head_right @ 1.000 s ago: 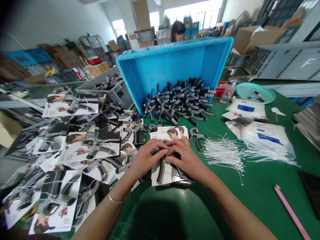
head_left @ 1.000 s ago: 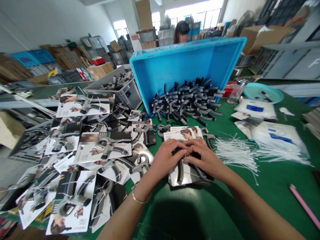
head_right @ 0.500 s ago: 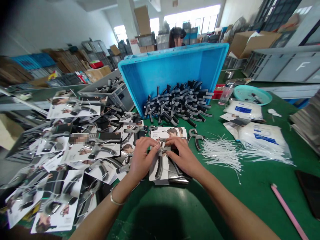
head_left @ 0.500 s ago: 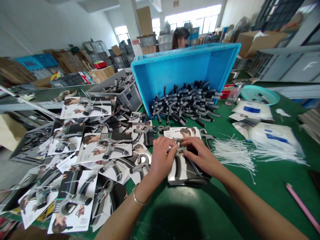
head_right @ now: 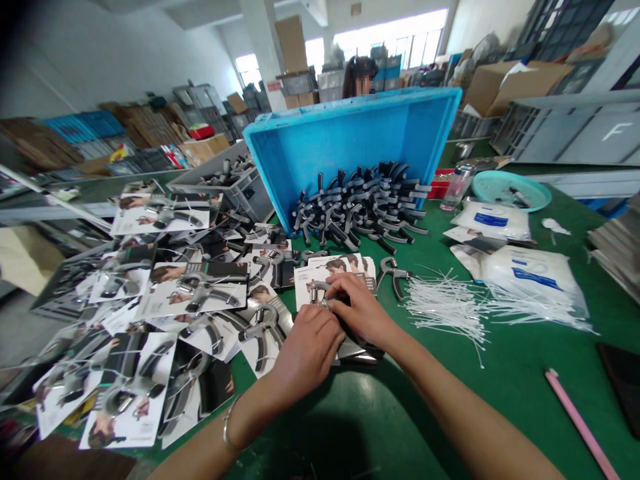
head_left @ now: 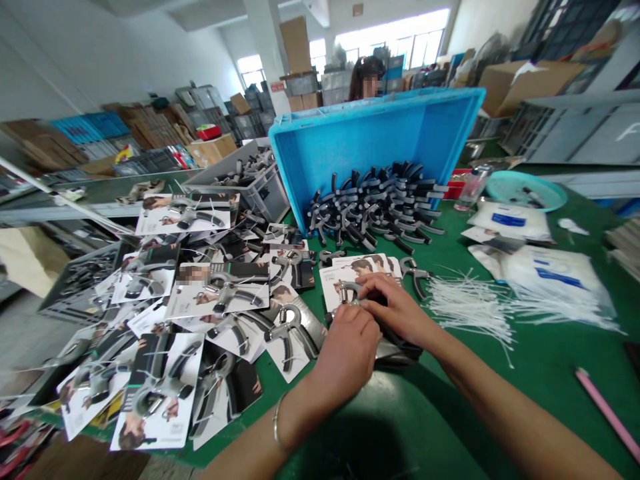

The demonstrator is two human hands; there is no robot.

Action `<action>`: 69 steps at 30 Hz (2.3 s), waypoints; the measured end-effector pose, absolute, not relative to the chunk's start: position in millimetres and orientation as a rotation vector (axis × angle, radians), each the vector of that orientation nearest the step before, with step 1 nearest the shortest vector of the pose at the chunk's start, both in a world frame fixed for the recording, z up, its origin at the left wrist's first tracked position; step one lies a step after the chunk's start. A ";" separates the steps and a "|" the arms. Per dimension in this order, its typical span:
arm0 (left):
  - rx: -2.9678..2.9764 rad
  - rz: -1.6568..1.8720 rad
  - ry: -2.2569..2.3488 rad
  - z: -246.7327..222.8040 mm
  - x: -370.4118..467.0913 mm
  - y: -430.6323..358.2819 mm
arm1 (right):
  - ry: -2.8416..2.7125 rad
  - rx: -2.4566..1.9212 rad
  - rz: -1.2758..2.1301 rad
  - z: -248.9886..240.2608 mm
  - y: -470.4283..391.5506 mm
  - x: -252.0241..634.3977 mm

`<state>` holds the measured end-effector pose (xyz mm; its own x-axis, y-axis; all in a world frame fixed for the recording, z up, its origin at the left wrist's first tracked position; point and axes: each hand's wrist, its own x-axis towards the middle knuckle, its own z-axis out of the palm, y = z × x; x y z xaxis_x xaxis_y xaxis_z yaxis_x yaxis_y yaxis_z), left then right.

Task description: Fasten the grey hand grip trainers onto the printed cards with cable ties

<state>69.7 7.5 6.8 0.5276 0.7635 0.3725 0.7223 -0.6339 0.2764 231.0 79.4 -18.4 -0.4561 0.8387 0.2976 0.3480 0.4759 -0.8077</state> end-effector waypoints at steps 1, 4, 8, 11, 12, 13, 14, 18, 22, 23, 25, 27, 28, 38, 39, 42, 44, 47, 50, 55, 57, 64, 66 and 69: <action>2.690 0.640 1.348 8.1 72.6 1.8 | -2.033 -0.972 0.885 -17.3 80.2 231.3; 2.518 0.726 1.586 9.0 72.0 -18.0 | -2.069 -0.971 0.790 -8.0 74.9 236.1; 2.200 0.905 1.829 -3.0 56.7 -38.7 | -2.286 -0.973 0.588 13.5 44.7 243.5; 2.030 0.902 1.796 -10.9 47.3 -40.7 | -2.528 -0.994 0.445 22.2 19.6 238.5; 1.989 0.902 1.779 -11.4 45.2 -39.3 | -2.586 -1.008 0.369 22.3 13.8 234.2; 1.964 0.905 1.768 -11.1 43.6 -37.4 | -2.634 -1.018 0.280 21.3 9.6 228.9; 1.955 0.909 1.766 -10.0 42.3 -35.7 | -2.670 -1.028 0.188 19.6 7.1 223.1; 2.020 0.901 1.695 -5.3 35.0 -35.2 | -2.728 -1.053 -0.108 15.7 7.5 202.9; 2.071 0.839 1.574 -5.1 20.0 -38.3 | -2.715 -1.063 -0.024 25.6 12.7 194.2; 2.088 0.814 1.571 -5.2 15.9 -37.9 | -2.690 -1.062 0.104 29.0 14.6 194.0; 2.120 0.769 1.548 -5.2 8.5 -35.2 | -2.608 -1.034 0.398 34.5 19.7 196.7; 2.137 0.761 1.488 -5.0 2.4 -31.1 | -2.522 -0.986 0.592 36.2 25.8 203.4; 2.142 0.771 1.463 -5.1 0.0 -28.8 | -2.493 -0.964 0.639 35.6 28.5 207.7; 2.144 0.648 1.561 0.5 1.3 -14.0 | -2.136 -1.106 0.768 14.2 20.1 212.5; 2.152 0.649 1.586 1.3 2.7 -15.6 | -2.099 -1.139 0.732 12.4 20.6 211.4; 2.102 0.839 1.632 -0.7 6.9 -22.1 | -2.120 -1.099 0.599 8.4 23.5 213.5; 2.031 1.017 1.592 -5.7 10.7 -24.6 | -2.217 -1.022 0.546 7.4 24.3 217.2; 1.947 1.184 1.485 -14.2 17.9 -23.0 | -2.363 -0.969 0.475 8.4 22.5 221.6; 1.929 1.245 1.414 -18.7 23.8 -19.3 | -2.473 -0.995 0.373 11.2 20.3 223.0; 1.723 1.306 1.438 -21.6 24.7 -19.8 | -2.556 -1.007 0.254 16.0 20.2 220.7; 1.617 1.321 1.456 -23.6 23.3 -21.0 | -2.569 -1.011 0.245 17.2 20.5 219.0; 1.541 1.327 1.459 -27.4 18.9 -21.4 | -2.600 -1.007 0.228 19.7 20.0 215.1; 1.552 1.328 1.445 -27.3 18.1 -21.6 | -2.608 -1.002 0.221 20.9 19.7 214.6; 1.601 1.320 1.430 -26.3 17.5 -22.4 | -2.613 -0.995 0.200 22.5 18.5 213.5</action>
<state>17.5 -22.4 -26.3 -0.0814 0.9586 0.2728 0.3484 -0.2291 0.9089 213.5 18.5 22.5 -0.6984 0.6667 0.2603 0.6193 0.7453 -0.2471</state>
